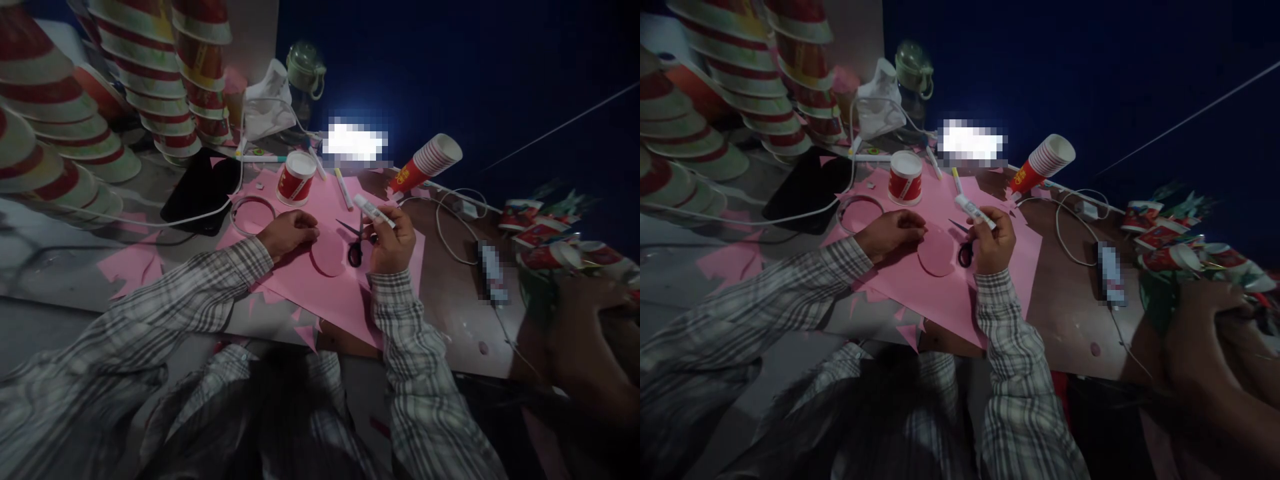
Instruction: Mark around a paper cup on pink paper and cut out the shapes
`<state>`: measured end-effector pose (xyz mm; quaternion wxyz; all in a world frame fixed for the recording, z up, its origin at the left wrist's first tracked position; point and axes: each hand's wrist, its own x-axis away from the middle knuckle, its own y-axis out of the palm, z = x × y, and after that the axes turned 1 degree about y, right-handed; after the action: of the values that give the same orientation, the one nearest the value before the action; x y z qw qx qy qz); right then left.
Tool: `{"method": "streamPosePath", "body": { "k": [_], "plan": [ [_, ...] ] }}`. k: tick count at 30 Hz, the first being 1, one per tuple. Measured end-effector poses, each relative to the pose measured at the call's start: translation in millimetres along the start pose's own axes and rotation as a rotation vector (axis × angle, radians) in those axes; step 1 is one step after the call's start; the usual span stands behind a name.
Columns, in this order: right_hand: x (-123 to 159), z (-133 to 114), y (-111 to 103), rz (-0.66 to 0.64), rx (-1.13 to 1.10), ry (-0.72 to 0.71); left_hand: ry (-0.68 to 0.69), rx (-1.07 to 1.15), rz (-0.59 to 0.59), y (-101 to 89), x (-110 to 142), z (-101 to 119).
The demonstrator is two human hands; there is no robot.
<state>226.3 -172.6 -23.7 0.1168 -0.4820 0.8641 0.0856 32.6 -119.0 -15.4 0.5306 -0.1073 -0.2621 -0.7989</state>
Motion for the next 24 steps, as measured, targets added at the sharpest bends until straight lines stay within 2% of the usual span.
{"method": "streamPosePath", "body": {
  "k": [6, 12, 18, 24],
  "plan": [
    [-9, 11, -2, -0.036, -0.202, 0.151, 0.032, -0.113, -0.034, -2.6, -2, -4],
    [-12, 11, -6, -0.118, -0.250, 0.251, 0.099, -0.204, -0.071, -3.8, 0, -4],
    [-14, 11, -9, -0.131, -0.411, 0.348, 0.113, -0.116, -0.066, -6.1, -1, -1],
    [-17, 13, -13, -0.175, -0.354, 0.360, 0.140, 0.067, -0.043, -11.8, -6, 2]
  ]
}}
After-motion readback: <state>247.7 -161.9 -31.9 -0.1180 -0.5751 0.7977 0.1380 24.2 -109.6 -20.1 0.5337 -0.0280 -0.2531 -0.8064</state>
